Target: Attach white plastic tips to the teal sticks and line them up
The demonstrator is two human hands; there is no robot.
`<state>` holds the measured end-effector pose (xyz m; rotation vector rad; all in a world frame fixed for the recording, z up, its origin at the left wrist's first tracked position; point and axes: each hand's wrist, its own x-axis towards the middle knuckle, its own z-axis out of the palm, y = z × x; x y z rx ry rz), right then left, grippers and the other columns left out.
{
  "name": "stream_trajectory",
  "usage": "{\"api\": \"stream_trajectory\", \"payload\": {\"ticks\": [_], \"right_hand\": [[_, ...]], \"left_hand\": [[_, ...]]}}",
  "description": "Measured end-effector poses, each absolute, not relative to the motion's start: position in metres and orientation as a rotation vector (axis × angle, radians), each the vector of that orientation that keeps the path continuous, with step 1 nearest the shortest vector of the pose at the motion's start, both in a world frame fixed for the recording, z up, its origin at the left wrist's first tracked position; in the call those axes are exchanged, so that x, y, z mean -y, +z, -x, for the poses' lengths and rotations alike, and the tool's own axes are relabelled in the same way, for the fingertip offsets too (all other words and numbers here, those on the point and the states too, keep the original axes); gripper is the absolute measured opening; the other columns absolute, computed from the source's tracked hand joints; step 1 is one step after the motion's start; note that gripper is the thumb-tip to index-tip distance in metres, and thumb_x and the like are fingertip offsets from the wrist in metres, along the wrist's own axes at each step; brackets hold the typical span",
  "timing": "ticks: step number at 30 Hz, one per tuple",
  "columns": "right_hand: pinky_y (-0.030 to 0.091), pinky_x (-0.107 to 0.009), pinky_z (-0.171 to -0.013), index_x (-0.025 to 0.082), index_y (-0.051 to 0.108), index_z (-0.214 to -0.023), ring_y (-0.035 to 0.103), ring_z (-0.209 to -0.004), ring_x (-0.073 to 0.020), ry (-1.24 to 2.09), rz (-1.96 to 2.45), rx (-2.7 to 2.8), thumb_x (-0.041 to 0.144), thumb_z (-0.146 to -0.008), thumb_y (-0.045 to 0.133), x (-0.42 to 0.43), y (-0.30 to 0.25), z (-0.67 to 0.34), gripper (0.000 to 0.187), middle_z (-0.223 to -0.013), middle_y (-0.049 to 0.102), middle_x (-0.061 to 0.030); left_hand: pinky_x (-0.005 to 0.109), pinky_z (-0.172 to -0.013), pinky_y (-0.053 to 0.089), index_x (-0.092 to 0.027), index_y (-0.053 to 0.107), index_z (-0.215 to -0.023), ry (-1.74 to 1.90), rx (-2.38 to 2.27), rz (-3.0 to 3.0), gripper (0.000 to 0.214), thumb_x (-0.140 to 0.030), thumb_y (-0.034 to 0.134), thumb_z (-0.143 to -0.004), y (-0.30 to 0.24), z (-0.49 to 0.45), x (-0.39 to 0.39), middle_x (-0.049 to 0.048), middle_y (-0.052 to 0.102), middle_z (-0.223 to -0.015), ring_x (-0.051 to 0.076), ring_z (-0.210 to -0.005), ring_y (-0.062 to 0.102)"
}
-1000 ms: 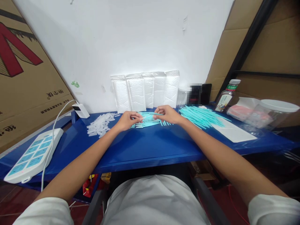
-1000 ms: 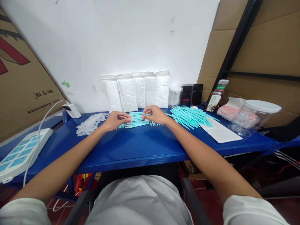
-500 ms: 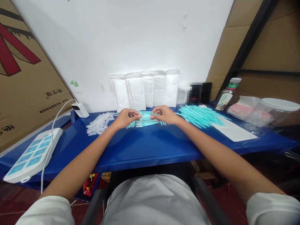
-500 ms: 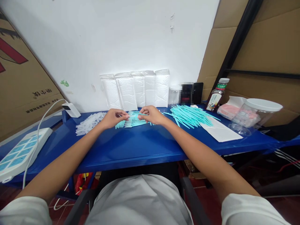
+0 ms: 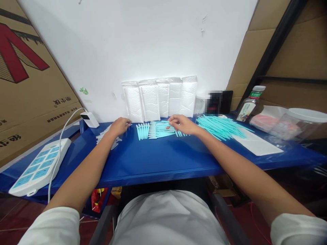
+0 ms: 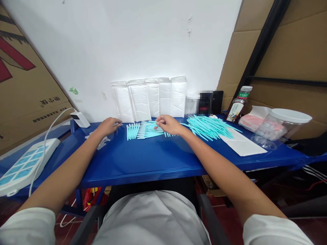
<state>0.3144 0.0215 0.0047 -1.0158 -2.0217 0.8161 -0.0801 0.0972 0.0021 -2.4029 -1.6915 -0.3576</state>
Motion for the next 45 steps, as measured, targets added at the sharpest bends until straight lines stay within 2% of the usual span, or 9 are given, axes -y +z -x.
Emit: {"api": "stream_trajectory", "payload": {"ticks": [7,10,14,20,28,33,39,41,45], "right_hand": [[0.044,-0.027,-0.054,0.017,0.063,-0.099,0.057,-0.054,-0.0117,0.818,1.046,2.039,0.042,-0.092,0.068,-0.018,0.007,-0.314,0.026,-0.096,0.08,-0.0081],[0.041,-0.026,-0.053,0.016,0.065,-0.101,0.056,-0.055,-0.0117,0.855,1.045,2.034,0.045,-0.09,0.068,-0.018,0.008,-0.314,0.031,-0.091,0.079,-0.0076],[0.043,-0.027,-0.061,0.015,0.067,-0.101,0.066,-0.07,-0.0171,0.852,1.028,2.02,0.048,-0.087,0.07,-0.019,0.007,-0.313,0.036,-0.083,0.077,-0.0069],[0.044,-0.027,-0.065,0.015,0.066,-0.095,0.07,-0.079,-0.0202,0.865,1.041,2.026,0.047,-0.085,0.073,-0.018,0.008,-0.314,0.034,-0.088,0.08,-0.0105],[0.037,-0.025,-0.056,0.017,0.062,-0.095,0.058,-0.062,-0.0134,0.895,1.029,2.08,0.049,-0.09,0.069,-0.012,0.012,-0.314,0.034,-0.089,0.082,-0.0103],[0.037,-0.025,-0.051,0.017,0.061,-0.098,0.046,-0.052,-0.0098,0.984,0.993,2.086,0.05,-0.091,0.071,-0.011,0.012,-0.313,0.035,-0.088,0.082,-0.0088],[0.042,-0.024,-0.054,0.017,0.063,-0.098,0.054,-0.059,-0.0107,1.051,0.976,2.006,0.052,-0.088,0.076,-0.013,0.011,-0.312,0.039,-0.091,0.082,-0.0107],[0.044,-0.024,-0.057,0.016,0.065,-0.097,0.058,-0.063,-0.0114,1.068,0.966,1.97,0.054,-0.087,0.077,-0.013,0.012,-0.312,0.042,-0.092,0.082,-0.0114],[0.045,-0.024,-0.058,0.015,0.067,-0.097,0.061,-0.067,-0.0122,1.079,0.968,1.937,0.056,-0.086,0.078,-0.012,0.013,-0.312,0.044,-0.093,0.082,-0.0114]], "left_hand": [[0.036,-0.094,0.051,-0.02,0.08,-0.112,-0.264,1.756,2.324,0.029,-0.027,0.059,-0.093,-0.014,0.079,-0.112,0.0132,0.078,-0.116,0.031,-0.112,0.069],[0.037,-0.094,0.051,-0.018,0.076,-0.117,-0.294,1.754,2.352,0.031,-0.028,0.057,-0.095,-0.015,0.084,-0.114,0.0139,0.077,-0.118,0.031,-0.111,0.069],[0.036,-0.087,0.051,-0.018,0.072,-0.122,-0.321,1.79,2.394,0.036,-0.037,0.063,-0.092,-0.012,0.091,-0.115,0.0131,0.077,-0.109,0.03,-0.103,0.07],[0.034,-0.079,0.05,-0.021,0.077,-0.089,-0.186,1.954,2.408,0.028,-0.047,0.069,-0.085,-0.008,0.105,-0.123,0.0103,0.078,-0.092,0.028,-0.086,0.071],[0.033,-0.072,0.05,-0.023,0.075,-0.079,-0.137,2.047,2.528,0.039,-0.062,0.067,-0.08,-0.002,0.098,-0.115,0.0083,0.077,-0.077,0.026,-0.075,0.07],[0.032,-0.062,0.05,-0.024,0.071,-0.077,-0.419,1.95,2.68,0.043,-0.066,0.071,-0.074,0.003,0.087,-0.105,0.0083,0.078,-0.08,0.025,-0.071,0.069],[0.033,-0.076,0.054,-0.018,0.079,-0.093,-1.007,1.668,2.782,0.05,-0.065,0.074,-0.079,0.02,0.047,-0.077,0.0091,0.079,-0.087,0.023,-0.082,0.07],[0.033,-0.077,0.055,-0.016,0.08,-0.095,-1.157,1.59,2.814,0.051,-0.065,0.075,-0.08,0.025,0.029,-0.064,0.0103,0.08,-0.091,0.024,-0.086,0.07],[0.034,-0.073,0.054,-0.016,0.083,-0.102,-1.284,1.544,2.881,0.052,-0.064,0.077,-0.082,0.027,-0.001,-0.042,0.0108,0.081,-0.095,0.022,-0.078,0.07]]}}
